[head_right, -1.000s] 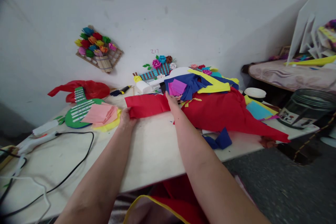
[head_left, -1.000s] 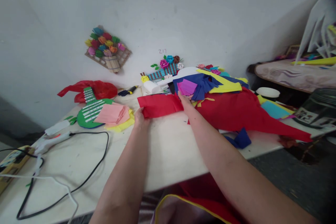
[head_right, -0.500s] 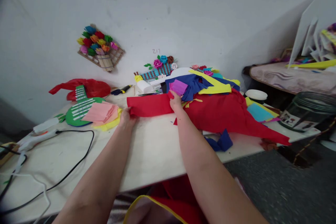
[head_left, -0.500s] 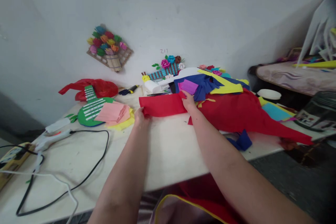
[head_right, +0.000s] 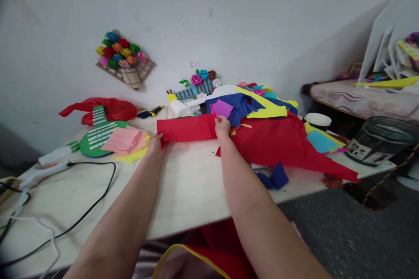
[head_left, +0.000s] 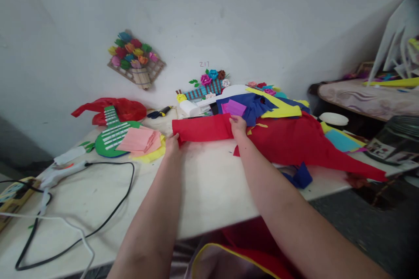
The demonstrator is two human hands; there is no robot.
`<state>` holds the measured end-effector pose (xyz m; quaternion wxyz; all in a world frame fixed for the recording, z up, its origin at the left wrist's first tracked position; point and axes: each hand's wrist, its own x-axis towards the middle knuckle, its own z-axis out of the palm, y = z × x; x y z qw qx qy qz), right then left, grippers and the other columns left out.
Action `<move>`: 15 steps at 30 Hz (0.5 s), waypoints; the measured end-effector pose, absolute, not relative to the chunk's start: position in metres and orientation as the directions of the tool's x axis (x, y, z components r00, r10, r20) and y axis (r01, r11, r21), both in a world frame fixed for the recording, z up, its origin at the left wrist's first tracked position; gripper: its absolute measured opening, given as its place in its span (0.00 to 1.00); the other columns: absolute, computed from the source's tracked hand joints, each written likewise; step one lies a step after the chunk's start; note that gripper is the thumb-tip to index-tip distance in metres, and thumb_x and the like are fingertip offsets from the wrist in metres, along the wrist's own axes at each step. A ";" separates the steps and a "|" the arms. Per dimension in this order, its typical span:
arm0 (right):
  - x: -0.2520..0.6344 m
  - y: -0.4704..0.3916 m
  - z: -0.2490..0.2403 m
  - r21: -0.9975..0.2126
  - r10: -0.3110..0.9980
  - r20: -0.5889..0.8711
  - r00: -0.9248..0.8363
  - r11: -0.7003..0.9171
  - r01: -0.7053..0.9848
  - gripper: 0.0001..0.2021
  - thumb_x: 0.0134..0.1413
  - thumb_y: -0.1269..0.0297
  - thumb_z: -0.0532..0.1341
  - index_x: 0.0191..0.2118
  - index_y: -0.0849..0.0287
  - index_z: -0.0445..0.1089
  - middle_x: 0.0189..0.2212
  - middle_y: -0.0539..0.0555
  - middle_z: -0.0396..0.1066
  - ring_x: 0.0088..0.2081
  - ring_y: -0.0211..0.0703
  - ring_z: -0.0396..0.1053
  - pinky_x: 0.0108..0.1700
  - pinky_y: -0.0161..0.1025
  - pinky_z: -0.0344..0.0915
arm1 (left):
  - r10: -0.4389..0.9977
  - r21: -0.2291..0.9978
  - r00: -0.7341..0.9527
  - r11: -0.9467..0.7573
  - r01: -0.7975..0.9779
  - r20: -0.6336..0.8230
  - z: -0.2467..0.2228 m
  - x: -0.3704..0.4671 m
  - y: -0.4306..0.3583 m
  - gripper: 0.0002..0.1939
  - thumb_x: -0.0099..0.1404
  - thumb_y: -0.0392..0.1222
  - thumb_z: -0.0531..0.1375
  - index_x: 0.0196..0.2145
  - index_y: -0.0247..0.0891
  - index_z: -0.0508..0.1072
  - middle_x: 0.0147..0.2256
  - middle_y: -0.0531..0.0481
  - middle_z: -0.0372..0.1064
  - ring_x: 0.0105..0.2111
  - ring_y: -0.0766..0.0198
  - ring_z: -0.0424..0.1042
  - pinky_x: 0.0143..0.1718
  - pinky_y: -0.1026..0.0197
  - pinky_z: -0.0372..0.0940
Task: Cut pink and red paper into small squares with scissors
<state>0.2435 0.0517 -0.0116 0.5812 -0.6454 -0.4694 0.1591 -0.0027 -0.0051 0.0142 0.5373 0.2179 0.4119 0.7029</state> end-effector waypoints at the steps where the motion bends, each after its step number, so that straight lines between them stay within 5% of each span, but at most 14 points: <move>1: 0.244 0.049 -0.009 -0.901 0.787 0.334 0.519 0.105 0.421 0.18 0.54 0.66 0.55 0.48 0.66 0.72 0.42 0.61 0.75 0.41 0.44 0.73 0.45 0.39 0.66 | 0.936 0.831 -0.328 -0.080 -0.550 -0.127 0.013 -0.003 -0.005 0.09 0.57 0.25 0.51 0.30 0.34 0.68 0.24 0.49 0.69 0.25 0.64 0.72 0.33 0.57 0.72; 6: 0.239 0.025 0.008 -0.788 0.804 0.368 0.467 0.004 0.615 0.20 0.56 0.73 0.50 0.51 0.62 0.70 0.45 0.60 0.73 0.46 0.44 0.70 0.48 0.39 0.64 | 0.936 0.883 -0.327 -0.040 -0.468 -0.130 0.010 -0.001 -0.002 0.06 0.57 0.26 0.54 0.29 0.34 0.68 0.23 0.48 0.69 0.26 0.61 0.74 0.30 0.58 0.71; 10: 0.226 0.008 0.025 -0.547 0.817 0.467 0.339 -0.034 0.836 0.15 0.58 0.64 0.54 0.47 0.58 0.73 0.49 0.60 0.71 0.51 0.49 0.67 0.50 0.42 0.62 | 0.940 0.923 -0.314 0.005 -0.384 -0.136 0.006 -0.004 0.001 0.06 0.56 0.27 0.55 0.32 0.33 0.68 0.24 0.47 0.70 0.24 0.60 0.74 0.27 0.58 0.70; 15: 0.211 -0.001 0.039 -0.329 0.972 0.170 0.164 -0.101 0.939 0.27 0.50 0.43 0.58 0.47 0.60 0.73 0.45 0.63 0.73 0.49 0.57 0.69 0.49 0.49 0.63 | 0.941 0.943 -0.317 0.006 -0.333 -0.118 0.001 -0.007 0.006 0.11 0.57 0.27 0.54 0.38 0.33 0.69 0.27 0.46 0.72 0.24 0.61 0.74 0.28 0.57 0.71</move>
